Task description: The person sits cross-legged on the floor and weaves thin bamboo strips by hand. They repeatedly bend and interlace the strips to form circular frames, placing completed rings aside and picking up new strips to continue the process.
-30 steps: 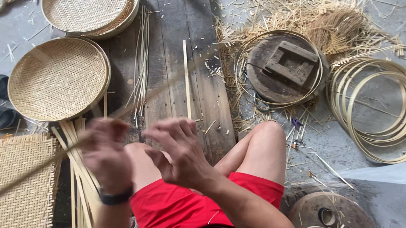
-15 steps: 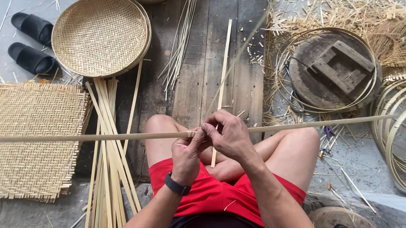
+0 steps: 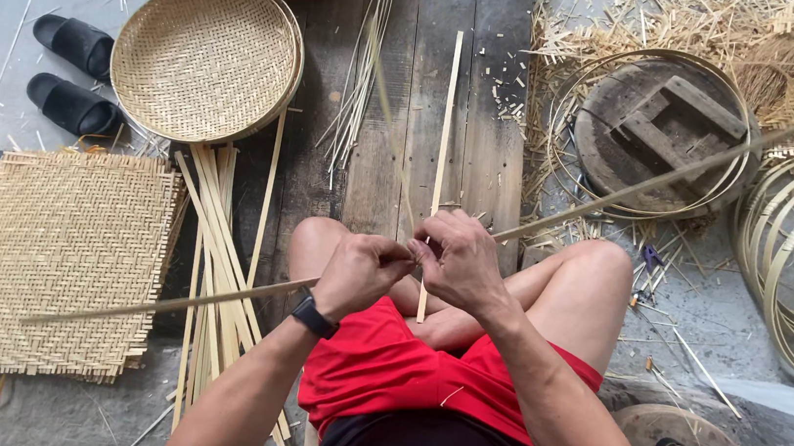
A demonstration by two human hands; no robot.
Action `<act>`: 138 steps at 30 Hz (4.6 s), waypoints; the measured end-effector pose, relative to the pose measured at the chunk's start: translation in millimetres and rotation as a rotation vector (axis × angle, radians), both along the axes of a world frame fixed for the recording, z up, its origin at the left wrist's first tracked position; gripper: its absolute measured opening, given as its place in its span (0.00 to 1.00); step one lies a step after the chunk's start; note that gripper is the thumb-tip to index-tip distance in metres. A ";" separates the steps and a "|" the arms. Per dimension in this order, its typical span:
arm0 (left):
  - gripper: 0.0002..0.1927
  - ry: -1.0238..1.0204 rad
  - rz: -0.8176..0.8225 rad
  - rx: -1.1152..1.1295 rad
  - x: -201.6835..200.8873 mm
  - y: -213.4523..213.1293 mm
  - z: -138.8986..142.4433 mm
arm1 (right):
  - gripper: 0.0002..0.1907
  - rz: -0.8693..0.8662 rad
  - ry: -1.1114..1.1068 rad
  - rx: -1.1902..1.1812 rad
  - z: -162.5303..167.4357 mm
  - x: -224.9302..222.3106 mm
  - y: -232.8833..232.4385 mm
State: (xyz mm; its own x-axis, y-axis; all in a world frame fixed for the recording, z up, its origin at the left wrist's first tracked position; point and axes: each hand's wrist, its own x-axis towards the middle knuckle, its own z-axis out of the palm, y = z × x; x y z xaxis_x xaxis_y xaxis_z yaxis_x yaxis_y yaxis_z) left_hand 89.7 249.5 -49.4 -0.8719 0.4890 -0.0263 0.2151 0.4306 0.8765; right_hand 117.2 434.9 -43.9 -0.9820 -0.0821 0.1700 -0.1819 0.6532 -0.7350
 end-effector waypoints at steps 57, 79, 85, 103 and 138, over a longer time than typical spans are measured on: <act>0.12 0.464 0.256 0.122 20.0 51.2 -3.2 | 0.18 -0.104 -0.401 -0.918 -26.1 29.1 27.1; 0.08 0.348 0.127 0.095 -10.5 58.0 3.2 | 0.17 0.160 -0.472 -0.962 -42.4 76.4 44.7; 0.08 0.092 0.052 0.194 -0.7 50.8 29.0 | 0.10 -0.072 -0.468 -0.726 -54.1 25.0 35.1; 0.11 -0.045 -0.087 -0.191 32.9 52.2 8.2 | 0.22 -0.607 0.161 -1.686 -31.6 42.6 185.8; 0.12 -0.113 1.566 1.243 -62.4 -267.8 -10.3 | 0.20 -1.011 0.761 -1.028 39.2 90.4 386.2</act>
